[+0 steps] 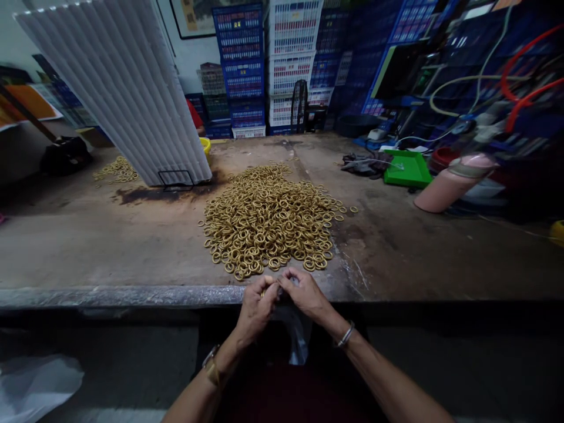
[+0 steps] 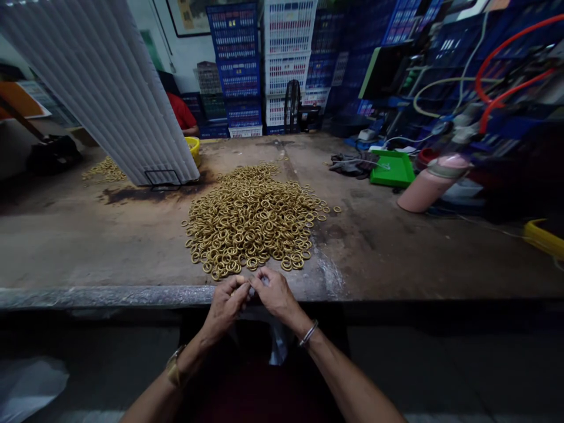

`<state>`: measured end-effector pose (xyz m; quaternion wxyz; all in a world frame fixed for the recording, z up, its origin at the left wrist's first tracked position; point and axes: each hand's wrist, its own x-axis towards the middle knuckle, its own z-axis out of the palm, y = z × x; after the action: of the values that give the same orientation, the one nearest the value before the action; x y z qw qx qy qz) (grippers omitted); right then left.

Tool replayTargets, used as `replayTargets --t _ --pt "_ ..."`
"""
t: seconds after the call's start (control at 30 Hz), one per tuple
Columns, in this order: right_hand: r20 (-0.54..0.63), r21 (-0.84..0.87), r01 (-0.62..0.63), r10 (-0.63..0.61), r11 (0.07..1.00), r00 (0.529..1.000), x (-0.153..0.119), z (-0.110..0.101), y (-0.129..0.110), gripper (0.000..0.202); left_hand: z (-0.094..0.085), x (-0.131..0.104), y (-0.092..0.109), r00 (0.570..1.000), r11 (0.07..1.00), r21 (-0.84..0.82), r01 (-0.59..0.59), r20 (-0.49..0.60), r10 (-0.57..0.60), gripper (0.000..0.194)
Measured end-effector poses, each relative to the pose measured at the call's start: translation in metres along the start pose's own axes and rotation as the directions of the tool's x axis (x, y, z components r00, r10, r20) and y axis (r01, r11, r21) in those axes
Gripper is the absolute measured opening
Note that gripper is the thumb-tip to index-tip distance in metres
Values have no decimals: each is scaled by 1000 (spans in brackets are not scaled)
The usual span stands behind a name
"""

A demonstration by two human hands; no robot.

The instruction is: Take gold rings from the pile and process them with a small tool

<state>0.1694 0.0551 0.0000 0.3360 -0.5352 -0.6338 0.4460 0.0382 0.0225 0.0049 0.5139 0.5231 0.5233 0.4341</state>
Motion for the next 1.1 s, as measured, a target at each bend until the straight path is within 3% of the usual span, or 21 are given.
replayTargets --t 0.1,0.27,0.43,0.53,0.63,0.73,0.83,1.1 --pt "55 116 -54 48 992 997 -1 0 -2 22 -2 -2 2 980 970 -169 176 126 -156 30" --pt "170 405 -173 112 898 979 -4 0 -8 26 -3 -5 -2 982 927 -337 167 142 -126 29" --pt "197 449 -211 135 868 971 -6 -1 -14 24 -1 -6 -7 983 900 -402 168 136 -122 29" --pt "106 335 -166 138 928 985 -5 -2 -10 19 -1 -6 -7 983 888 -425 175 118 -138 30" --pt "-10 70 7 -6 998 1000 -5 -2 -3 15 -2 -5 -6 985 896 -410 172 97 -145 32" --pt "85 -133 156 -146 979 986 -10 0 0 15 -2 -5 -5 988 919 -363 150 77 -131 33" --pt "172 -224 218 -182 950 968 -14 1 0 14 -3 -5 -6 994 946 -307 102 62 -87 32" --pt "271 -222 290 -227 931 936 -14 -4 -8 15 -6 -8 -6 997 978 -203 -36 53 47 29"
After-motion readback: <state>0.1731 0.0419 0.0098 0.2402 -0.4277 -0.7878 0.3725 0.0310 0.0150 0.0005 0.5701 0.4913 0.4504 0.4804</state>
